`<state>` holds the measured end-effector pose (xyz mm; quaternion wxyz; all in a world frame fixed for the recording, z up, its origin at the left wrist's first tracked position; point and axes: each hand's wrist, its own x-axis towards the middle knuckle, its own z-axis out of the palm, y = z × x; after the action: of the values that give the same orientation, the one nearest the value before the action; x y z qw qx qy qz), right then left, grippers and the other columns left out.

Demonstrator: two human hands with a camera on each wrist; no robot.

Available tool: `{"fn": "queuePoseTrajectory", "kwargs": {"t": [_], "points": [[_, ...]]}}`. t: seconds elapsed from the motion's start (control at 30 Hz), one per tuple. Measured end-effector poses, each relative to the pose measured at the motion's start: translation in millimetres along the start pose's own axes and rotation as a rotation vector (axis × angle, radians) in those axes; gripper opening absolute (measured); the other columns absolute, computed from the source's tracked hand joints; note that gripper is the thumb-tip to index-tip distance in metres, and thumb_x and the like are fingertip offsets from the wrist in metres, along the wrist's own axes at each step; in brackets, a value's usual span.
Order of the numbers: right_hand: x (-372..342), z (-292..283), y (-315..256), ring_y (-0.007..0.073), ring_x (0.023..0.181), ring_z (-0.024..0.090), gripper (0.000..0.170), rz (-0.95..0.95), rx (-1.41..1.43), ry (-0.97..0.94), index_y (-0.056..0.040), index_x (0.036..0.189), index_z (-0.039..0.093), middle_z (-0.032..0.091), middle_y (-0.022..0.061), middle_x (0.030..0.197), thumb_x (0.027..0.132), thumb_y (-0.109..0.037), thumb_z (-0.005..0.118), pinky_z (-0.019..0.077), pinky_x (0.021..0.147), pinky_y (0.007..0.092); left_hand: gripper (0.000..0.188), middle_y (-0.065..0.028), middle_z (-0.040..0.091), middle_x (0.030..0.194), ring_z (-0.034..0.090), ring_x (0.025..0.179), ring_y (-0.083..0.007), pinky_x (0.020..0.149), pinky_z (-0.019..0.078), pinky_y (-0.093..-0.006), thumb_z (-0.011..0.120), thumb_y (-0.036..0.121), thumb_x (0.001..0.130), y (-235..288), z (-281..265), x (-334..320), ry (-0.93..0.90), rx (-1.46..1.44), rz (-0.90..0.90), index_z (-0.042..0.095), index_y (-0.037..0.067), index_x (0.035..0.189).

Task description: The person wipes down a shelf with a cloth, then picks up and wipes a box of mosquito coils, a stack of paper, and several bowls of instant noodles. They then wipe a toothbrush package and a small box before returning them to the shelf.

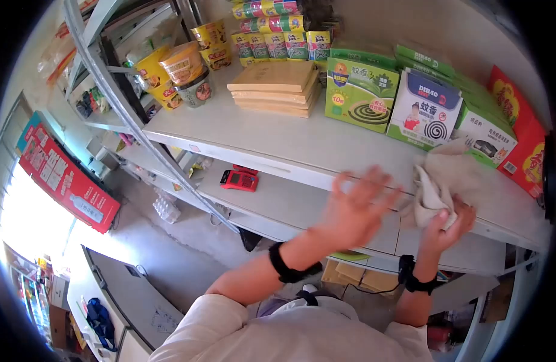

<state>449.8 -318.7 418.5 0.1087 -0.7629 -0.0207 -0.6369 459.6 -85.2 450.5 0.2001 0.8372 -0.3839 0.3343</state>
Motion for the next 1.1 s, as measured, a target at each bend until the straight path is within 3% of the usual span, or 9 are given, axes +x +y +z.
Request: {"fn": "queuePoseTrajectory", "kwargs": {"t": [0.07,0.3,0.5,0.67,0.8,0.87,0.97,1.03,1.1], "points": [[6.8,4.2,-27.8,0.029,0.09,0.056,0.032,-0.022,0.049,-0.017,-0.0025,0.093,0.058,0.062,0.0118,0.094,0.088,-0.033,0.051,0.0309,0.097,0.0455,0.049,-0.0087,0.051,0.129,0.047,0.12,-0.0289,0.099,0.0255,-0.0502,0.057,0.02,0.079,-34.4,-15.8,-2.2,0.066,0.179,-0.202,0.052,0.015,0.128],[14.5,23.0,-94.3,0.0293,0.082,0.053,0.023,0.058,0.045,-0.008,-0.0046,0.085,0.059,0.058,0.0092,0.08,0.08,-0.026,0.062,0.0334,0.085,0.0422,0.048,-0.0098,0.053,0.125,0.047,0.117,-0.0304,0.097,0.0301,-0.0454,0.061,0.024,0.08,-83.9,-23.6,-32.6,0.115,0.081,-0.081,0.054,0.012,0.125],[31.8,21.6,-169.9,0.0285,0.082,0.054,0.017,0.183,0.392,-0.368,-0.0047,0.082,0.06,0.06,0.0095,0.081,0.079,-0.02,0.065,0.0326,0.085,0.0409,0.07,-0.0258,0.036,0.137,0.041,0.118,-0.0406,0.097,0.0276,-0.0481,0.066,0.013,0.07,-83.8,-30.1,-38.7,0.14,-0.163,-0.123,0.043,0.014,0.136],[54.6,-11.0,-187.8,0.0272,0.094,0.056,0.024,0.077,0.865,-0.741,-0.0026,0.097,0.06,0.061,0.0132,0.097,0.084,-0.022,0.061,0.0326,0.092,0.0397,0.056,-0.0272,0.031,0.14,0.038,0.124,-0.0406,0.106,0.0304,-0.0448,0.076,0.01,0.064,-73.7,-67.3,-41.0,0.484,-0.498,0.12,0.058,0.012,0.117],[90.7,-40.3,-164.3,0.0279,0.101,0.055,0.036,0.06,1.061,-0.982,-0.0013,0.113,0.055,0.058,0.0146,0.109,0.086,-0.025,0.061,0.0371,0.093,0.0378,0.06,-0.0178,0.037,0.14,0.036,0.13,-0.0323,0.107,0.0303,-0.0419,0.072,0.017,0.075,-79.9,-62.5,-76.5,0.532,-0.739,-0.254,0.046,0.009,0.128],[110.3,-45.9,-134.5,0.0299,0.109,0.053,0.043,0.124,0.879,-0.958,-0.0014,0.119,0.052,0.055,0.0154,0.116,0.085,-0.025,0.062,0.0397,0.094,0.0367,0.06,-0.0144,0.037,0.14,0.036,0.131,-0.0292,0.107,0.0309,-0.0414,0.068,0.02,0.081,-81.9,-68.5,-76.5,0.641,-0.87,-0.317,0.04,0.007,0.132],[134.4,-20.8,-66.5,0.0271,0.124,0.043,0.051,-0.086,0.394,-0.797,-0.0084,0.132,0.042,0.045,0.0122,0.133,0.086,-0.02,0.061,0.0314,0.105,0.0359,0.06,-0.0129,0.033,0.143,0.036,0.131,-0.0282,0.107,0.0328,-0.0413,0.064,0.022,0.085,-85.4,-70.8,-75.1,0.86,-1.124,-0.254,0.035,0.007,0.135],[147.9,5.5,-31.2,0.0273,0.127,0.041,0.061,-0.133,0.23,-0.735,-0.0124,0.137,0.036,0.04,0.0128,0.139,0.084,-0.017,0.064,0.03,0.107,0.036,0.058,-0.011,0.036,0.142,0.037,0.131,-0.0255,0.108,0.0327,-0.0432,0.056,0.029,0.091,-73.9,-82.2,-78.7,0.976,-1.168,-0.562,0.032,0.006,0.138],[163.3,29.0,-3.3,0.0279,0.128,0.041,0.066,-0.121,0.171,-0.746,-0.0159,0.14,0.033,0.037,0.0135,0.142,0.083,-0.017,0.066,0.0311,0.108,0.0367,0.053,-0.0092,0.039,0.141,0.037,0.131,-0.0246,0.108,0.0327,-0.0437,0.053,0.029,0.093,-60.0,-94.3,-77.4,1.053,-1.473,-0.598,0.035,0.006,0.137]]}}
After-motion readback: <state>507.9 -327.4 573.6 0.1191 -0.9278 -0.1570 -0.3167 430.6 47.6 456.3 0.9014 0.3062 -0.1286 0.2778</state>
